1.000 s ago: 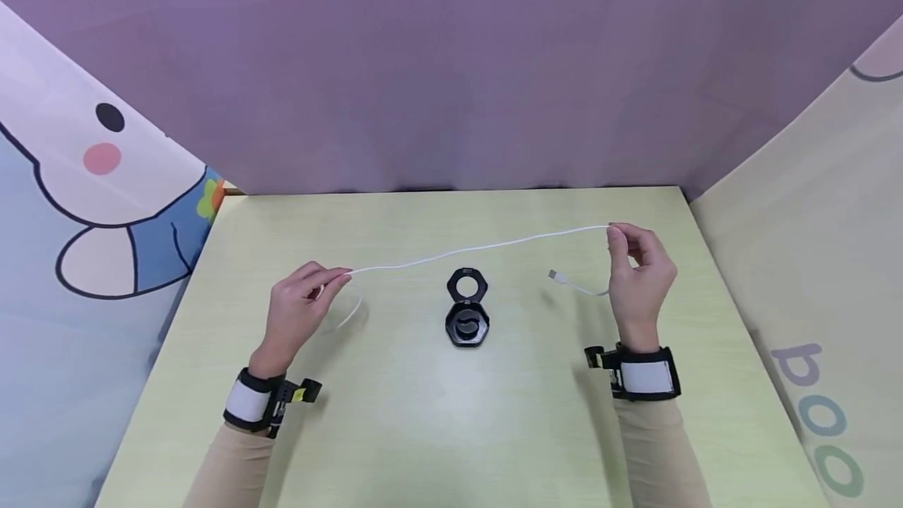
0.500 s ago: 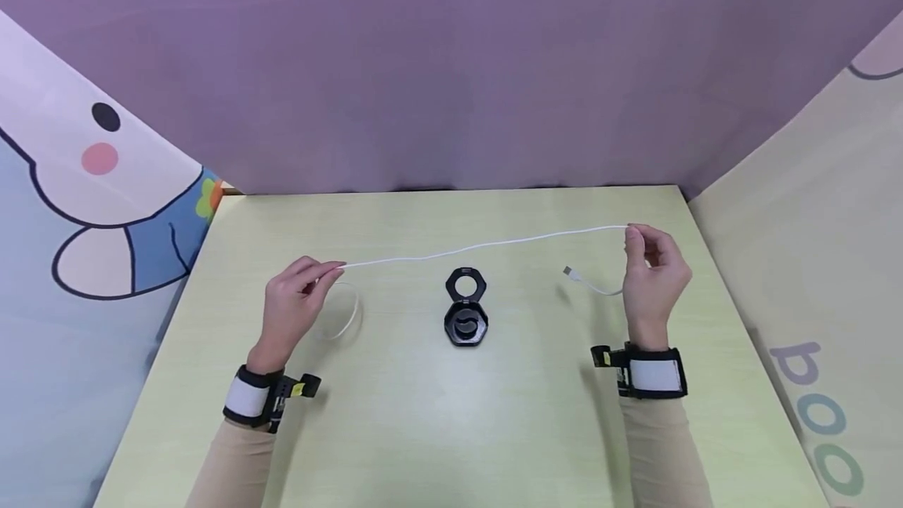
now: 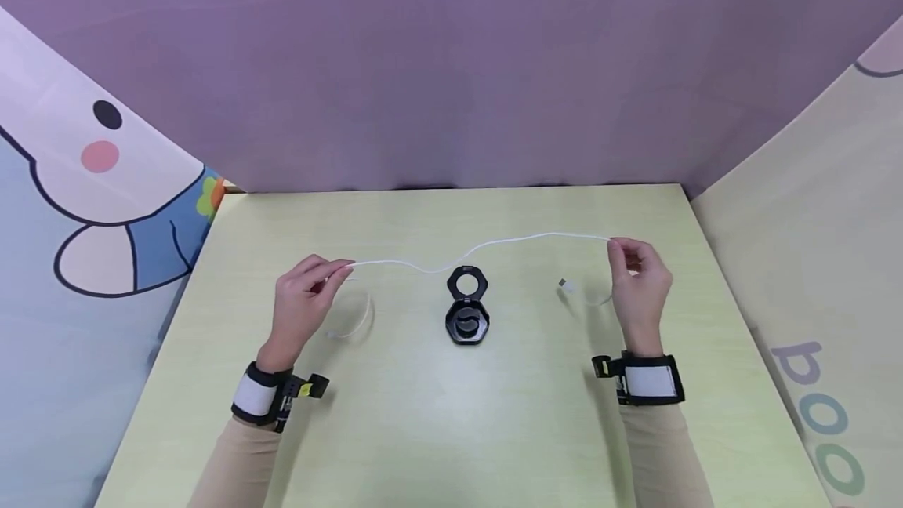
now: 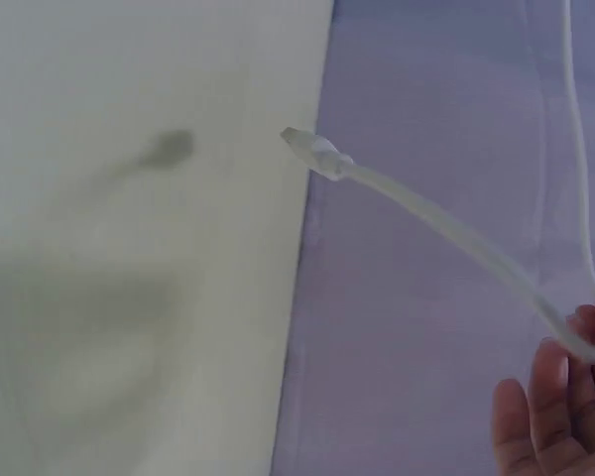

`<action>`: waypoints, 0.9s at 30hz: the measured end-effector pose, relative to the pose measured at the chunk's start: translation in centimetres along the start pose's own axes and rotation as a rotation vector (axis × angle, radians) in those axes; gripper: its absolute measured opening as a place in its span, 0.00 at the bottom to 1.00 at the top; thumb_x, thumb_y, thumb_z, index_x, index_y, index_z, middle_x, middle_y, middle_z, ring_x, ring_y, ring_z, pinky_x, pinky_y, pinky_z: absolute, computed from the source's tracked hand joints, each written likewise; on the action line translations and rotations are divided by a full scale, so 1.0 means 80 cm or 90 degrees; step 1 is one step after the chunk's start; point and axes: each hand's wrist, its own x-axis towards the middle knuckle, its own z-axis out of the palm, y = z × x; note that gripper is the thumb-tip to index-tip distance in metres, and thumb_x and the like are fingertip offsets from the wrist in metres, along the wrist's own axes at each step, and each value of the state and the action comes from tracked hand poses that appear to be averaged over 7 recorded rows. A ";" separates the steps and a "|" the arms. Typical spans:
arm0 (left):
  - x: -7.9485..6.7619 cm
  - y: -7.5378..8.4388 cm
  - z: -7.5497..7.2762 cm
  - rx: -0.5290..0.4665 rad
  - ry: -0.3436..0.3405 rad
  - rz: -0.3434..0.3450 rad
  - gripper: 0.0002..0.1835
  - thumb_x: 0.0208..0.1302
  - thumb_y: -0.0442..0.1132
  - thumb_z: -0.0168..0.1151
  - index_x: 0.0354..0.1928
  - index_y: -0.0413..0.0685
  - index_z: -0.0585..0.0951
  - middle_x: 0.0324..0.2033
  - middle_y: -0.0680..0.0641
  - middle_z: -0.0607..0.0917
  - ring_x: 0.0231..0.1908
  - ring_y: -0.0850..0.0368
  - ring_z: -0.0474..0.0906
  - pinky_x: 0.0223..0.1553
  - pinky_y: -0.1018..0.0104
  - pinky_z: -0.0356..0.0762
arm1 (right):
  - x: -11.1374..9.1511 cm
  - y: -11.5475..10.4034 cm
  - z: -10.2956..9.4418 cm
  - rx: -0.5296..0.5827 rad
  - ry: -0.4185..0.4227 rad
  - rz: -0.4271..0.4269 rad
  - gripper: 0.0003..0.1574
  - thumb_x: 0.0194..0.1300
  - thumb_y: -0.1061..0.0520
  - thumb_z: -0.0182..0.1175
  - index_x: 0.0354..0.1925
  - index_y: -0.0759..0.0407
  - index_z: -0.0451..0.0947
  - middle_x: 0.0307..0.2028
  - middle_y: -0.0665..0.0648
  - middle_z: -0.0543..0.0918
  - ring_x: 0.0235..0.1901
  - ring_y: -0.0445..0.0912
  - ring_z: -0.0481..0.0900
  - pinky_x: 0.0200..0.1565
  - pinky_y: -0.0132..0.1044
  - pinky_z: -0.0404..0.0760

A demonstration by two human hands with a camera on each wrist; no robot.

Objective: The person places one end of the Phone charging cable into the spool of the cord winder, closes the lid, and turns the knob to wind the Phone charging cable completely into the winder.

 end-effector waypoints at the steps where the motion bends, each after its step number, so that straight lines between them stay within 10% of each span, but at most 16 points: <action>1: 0.000 0.001 0.002 -0.003 0.000 0.002 0.07 0.58 0.28 0.76 0.39 0.40 0.91 0.25 0.48 0.83 0.18 0.64 0.63 0.20 0.76 0.58 | -0.002 0.003 0.000 -0.017 -0.017 0.001 0.17 0.73 0.55 0.65 0.48 0.70 0.85 0.31 0.34 0.78 0.33 0.33 0.75 0.38 0.24 0.72; 14: 0.005 0.019 0.029 -0.012 0.006 0.055 0.08 0.56 0.29 0.77 0.39 0.41 0.91 0.24 0.49 0.83 0.18 0.65 0.62 0.19 0.76 0.59 | -0.014 0.035 0.000 -0.225 -0.264 0.012 0.20 0.76 0.52 0.59 0.47 0.70 0.83 0.37 0.68 0.85 0.33 0.48 0.77 0.28 0.28 0.72; 27: 0.008 0.033 0.050 -0.003 -0.004 0.086 0.09 0.54 0.29 0.78 0.38 0.42 0.92 0.24 0.50 0.82 0.18 0.65 0.64 0.19 0.77 0.60 | -0.021 0.053 0.003 -0.331 -0.429 0.074 0.18 0.73 0.51 0.61 0.43 0.68 0.82 0.31 0.60 0.84 0.27 0.48 0.74 0.27 0.37 0.70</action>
